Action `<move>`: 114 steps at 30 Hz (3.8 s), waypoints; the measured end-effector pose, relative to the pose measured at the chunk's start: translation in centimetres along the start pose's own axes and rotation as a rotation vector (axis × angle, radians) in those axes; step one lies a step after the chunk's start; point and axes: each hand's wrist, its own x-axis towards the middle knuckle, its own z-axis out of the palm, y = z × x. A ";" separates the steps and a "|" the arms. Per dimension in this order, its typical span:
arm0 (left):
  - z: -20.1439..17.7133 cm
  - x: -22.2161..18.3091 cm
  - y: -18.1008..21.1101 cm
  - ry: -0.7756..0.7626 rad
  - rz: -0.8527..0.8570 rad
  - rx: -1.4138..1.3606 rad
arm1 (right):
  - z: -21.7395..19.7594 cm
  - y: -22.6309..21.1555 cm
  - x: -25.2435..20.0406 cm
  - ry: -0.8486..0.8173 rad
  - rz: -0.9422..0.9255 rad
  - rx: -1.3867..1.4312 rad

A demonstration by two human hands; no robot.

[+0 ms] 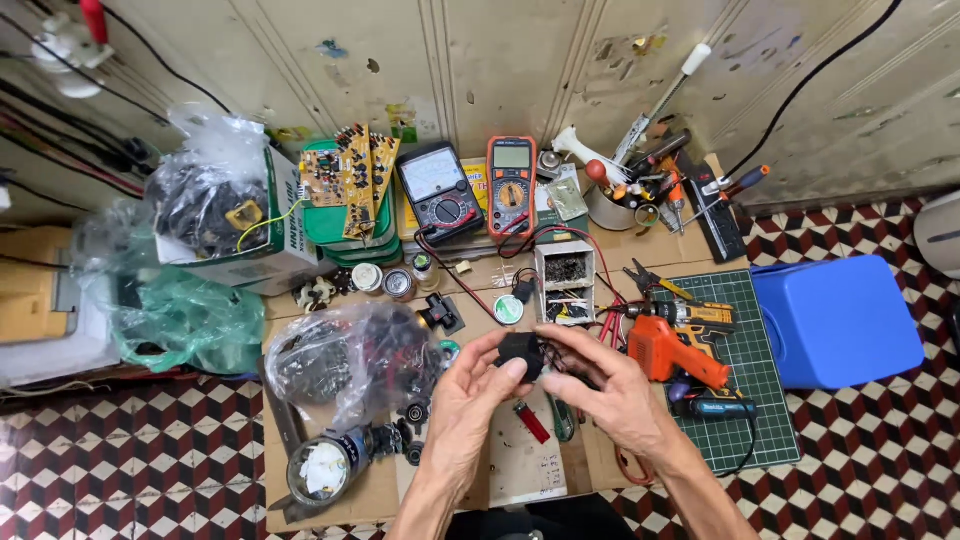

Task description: Repairing or modifying a small electronic component by stripping and connecting wires using cutters.

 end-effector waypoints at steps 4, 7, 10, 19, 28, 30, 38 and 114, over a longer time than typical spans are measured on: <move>2.4 -3.2 1.0 0.036 0.104 -0.080 | 0.2 -0.4 -2.0 0.026 0.130 0.191; 3.4 -4.9 0.4 0.054 0.217 -0.115 | 0.7 -0.4 -1.9 0.187 0.121 0.439; 4.1 -6.4 0.0 0.051 0.317 -0.087 | 0.5 -1.2 -1.8 0.201 0.089 0.537; 4.9 -7.9 1.3 0.125 0.264 -0.093 | 0.9 -4.9 -2.3 0.249 -0.015 0.345; 2.9 -7.8 3.9 0.247 0.569 0.560 | 1.4 -6.6 -2.0 0.241 -0.277 0.008; 2.6 -7.8 4.4 0.284 0.694 0.737 | 1.7 -7.2 -1.7 0.220 -0.260 0.033; 1.9 -7.8 5.5 0.409 0.828 0.814 | 3.6 -7.9 -4.3 0.551 -0.346 0.108; -0.1 -2.8 5.3 -0.039 0.134 -0.080 | 0.1 -8.4 4.2 -0.132 0.125 0.501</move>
